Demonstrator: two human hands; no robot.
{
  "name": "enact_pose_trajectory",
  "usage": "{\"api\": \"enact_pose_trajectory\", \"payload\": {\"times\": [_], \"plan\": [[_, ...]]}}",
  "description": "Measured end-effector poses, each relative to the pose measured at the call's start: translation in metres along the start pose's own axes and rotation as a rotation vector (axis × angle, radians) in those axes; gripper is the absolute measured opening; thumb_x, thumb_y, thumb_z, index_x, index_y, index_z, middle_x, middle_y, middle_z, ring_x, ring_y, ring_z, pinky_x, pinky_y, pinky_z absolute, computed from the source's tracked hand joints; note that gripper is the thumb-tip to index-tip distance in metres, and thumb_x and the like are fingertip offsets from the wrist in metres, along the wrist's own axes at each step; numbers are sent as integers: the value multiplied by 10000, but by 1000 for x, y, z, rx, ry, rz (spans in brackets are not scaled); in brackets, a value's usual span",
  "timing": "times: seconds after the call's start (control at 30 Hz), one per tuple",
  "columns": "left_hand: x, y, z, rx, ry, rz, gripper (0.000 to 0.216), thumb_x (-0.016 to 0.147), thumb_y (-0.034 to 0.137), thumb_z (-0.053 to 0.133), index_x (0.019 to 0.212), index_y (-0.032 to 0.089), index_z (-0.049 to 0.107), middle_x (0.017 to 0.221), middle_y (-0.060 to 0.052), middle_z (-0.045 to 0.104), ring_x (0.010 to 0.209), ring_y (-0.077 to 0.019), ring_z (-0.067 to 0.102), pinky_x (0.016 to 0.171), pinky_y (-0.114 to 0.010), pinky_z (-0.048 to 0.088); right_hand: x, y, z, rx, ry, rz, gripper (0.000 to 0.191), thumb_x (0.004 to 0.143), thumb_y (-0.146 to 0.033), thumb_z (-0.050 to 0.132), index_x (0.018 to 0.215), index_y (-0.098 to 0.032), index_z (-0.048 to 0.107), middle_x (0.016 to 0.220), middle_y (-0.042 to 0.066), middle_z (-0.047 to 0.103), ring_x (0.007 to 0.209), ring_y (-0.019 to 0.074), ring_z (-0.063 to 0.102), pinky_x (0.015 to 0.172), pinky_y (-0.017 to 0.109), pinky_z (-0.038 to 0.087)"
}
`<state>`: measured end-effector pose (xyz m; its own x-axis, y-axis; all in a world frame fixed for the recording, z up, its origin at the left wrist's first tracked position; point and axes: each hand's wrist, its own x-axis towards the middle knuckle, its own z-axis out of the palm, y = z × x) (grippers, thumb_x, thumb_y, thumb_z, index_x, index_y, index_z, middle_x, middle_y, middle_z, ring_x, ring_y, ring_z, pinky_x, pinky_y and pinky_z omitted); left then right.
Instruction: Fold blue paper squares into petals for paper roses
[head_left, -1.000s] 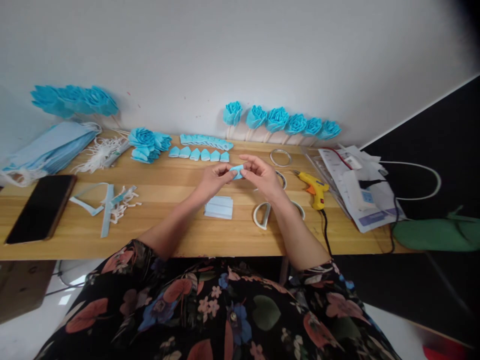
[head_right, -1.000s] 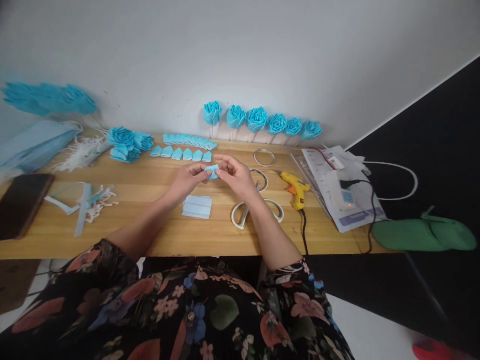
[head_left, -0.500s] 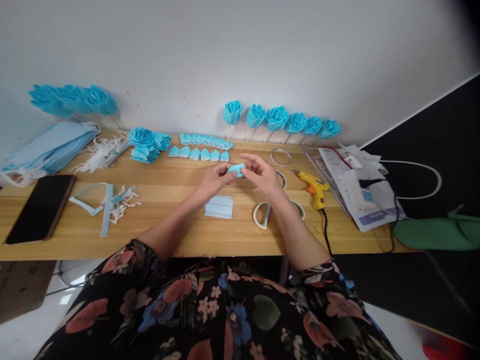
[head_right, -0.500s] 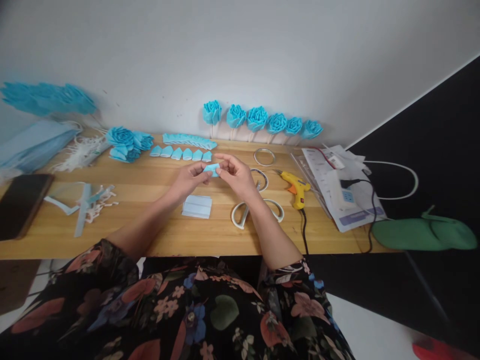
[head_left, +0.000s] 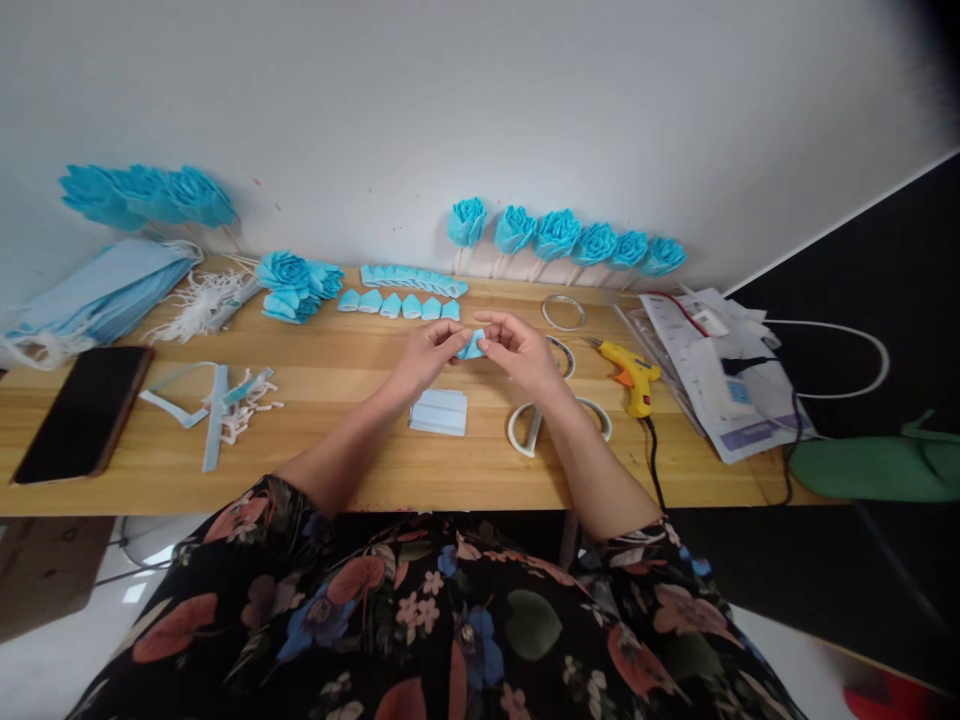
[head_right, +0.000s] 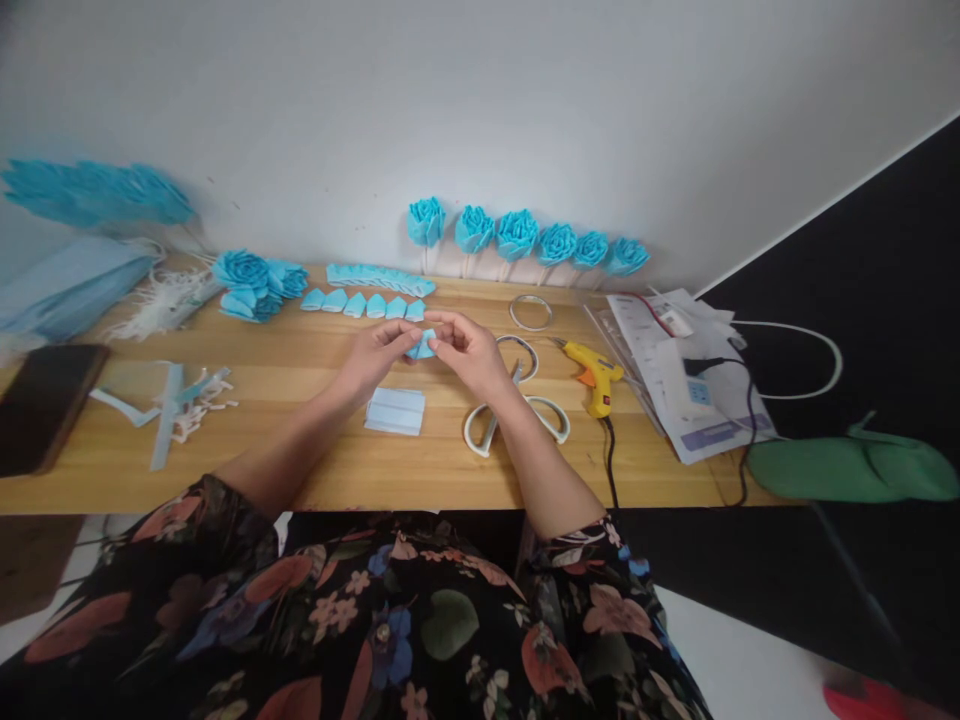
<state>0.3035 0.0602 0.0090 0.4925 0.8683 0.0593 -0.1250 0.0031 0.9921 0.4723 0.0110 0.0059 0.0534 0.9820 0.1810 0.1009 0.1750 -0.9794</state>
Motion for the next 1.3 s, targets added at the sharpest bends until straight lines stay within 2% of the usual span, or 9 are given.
{"api": "enact_pose_trajectory", "payload": {"times": [0.4,0.6,0.8,1.07,1.3], "plan": [[2,-2,-2,0,8,-8,415,730,585,740,722,180,653,695,2,558,672,-125,523,625,-256,490,2,2,-2,-38,3,12,431,754,-376,761,1152,-229,687,852,-4,651,784,148,611,768,296,507],[3,-4,-3,68,-12,29,331,737,507,750,776,180,713,713,-3,612,667,-121,503,633,-256,442,2,4,-2,-33,13,17,418,746,-343,747,1143,-230,683,828,-14,640,769,144,609,761,296,508],[3,-7,-4,81,-24,28,304,755,469,741,769,169,692,730,-9,627,672,-119,509,659,-264,435,3,3,-2,-29,18,25,425,736,-349,754,1135,-220,681,818,-15,652,770,145,621,772,299,517],[2,-5,-3,142,-17,-7,328,728,485,759,742,167,679,668,3,599,610,-108,468,576,-252,367,2,3,-2,-36,27,33,416,739,-342,735,1136,-228,682,799,-22,632,741,135,593,729,282,496],[1,-2,-3,184,-5,-39,204,772,352,712,714,164,657,640,13,586,588,-99,456,567,-247,353,2,3,-2,-82,17,15,387,790,-384,716,1142,-226,687,781,-19,613,708,134,566,703,286,494]]}}
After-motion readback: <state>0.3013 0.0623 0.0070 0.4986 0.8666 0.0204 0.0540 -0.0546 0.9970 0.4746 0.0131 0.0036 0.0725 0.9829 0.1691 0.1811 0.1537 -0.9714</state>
